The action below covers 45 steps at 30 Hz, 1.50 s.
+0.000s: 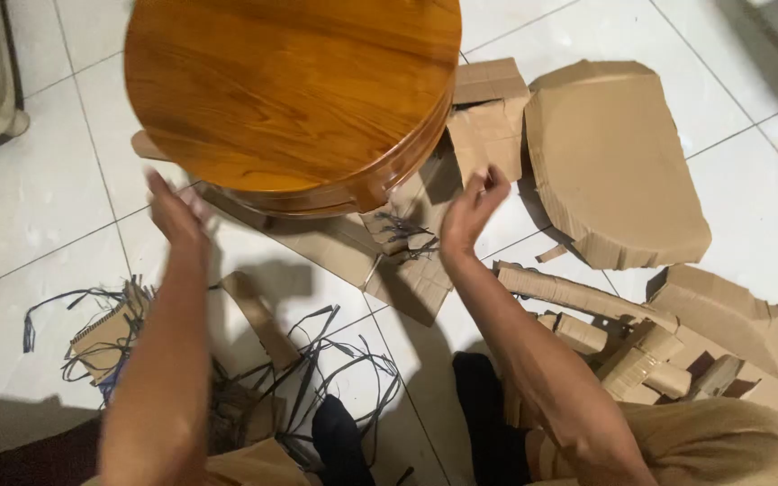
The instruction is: Wrapping a wooden table leg with cardboard strips and securing them with plastic ties for protection.
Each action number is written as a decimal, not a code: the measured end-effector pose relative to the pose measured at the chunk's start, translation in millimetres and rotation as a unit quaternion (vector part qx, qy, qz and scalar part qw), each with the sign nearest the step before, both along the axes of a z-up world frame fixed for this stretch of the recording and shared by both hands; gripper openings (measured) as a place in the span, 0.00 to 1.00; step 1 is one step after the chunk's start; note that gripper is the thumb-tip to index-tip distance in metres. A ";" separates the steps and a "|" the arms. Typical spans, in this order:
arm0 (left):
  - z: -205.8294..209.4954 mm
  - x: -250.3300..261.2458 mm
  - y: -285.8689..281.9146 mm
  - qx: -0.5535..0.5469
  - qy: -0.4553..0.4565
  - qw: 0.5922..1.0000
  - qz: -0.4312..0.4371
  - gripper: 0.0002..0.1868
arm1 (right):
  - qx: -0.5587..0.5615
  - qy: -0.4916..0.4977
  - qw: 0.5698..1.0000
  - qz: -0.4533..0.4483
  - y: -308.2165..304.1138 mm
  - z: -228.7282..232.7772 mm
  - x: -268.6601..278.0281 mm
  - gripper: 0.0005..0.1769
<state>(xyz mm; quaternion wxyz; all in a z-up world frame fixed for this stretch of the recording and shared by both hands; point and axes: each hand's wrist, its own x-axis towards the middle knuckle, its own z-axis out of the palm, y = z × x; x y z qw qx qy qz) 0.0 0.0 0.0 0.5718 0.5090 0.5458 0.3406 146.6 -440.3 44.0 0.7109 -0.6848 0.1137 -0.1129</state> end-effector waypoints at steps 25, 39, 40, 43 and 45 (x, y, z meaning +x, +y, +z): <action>217.9 17.2 -89.6 0.120 0.099 0.926 -0.345 0.41 | -0.057 -0.046 0.933 0.352 19.6 150.5 -48.0 0.50; -145.9 17.3 31.5 0.084 0.368 0.886 -0.269 0.26 | 0.036 0.074 0.927 0.365 5.7 155.2 16.0 0.36; -151.2 2.7 23.2 0.081 0.367 0.889 -0.261 0.26 | 0.035 0.074 0.924 0.373 2.3 154.6 14.5 0.36; -166.5 -18.5 13.4 0.164 0.331 0.910 -0.189 0.27 | 0.044 0.008 0.900 0.433 -7.9 153.0 11.8 0.27; -179.1 -16.1 26.4 0.167 0.375 0.886 -0.216 0.28 | 0.002 0.068 0.932 0.356 -11.9 149.9 10.5 0.29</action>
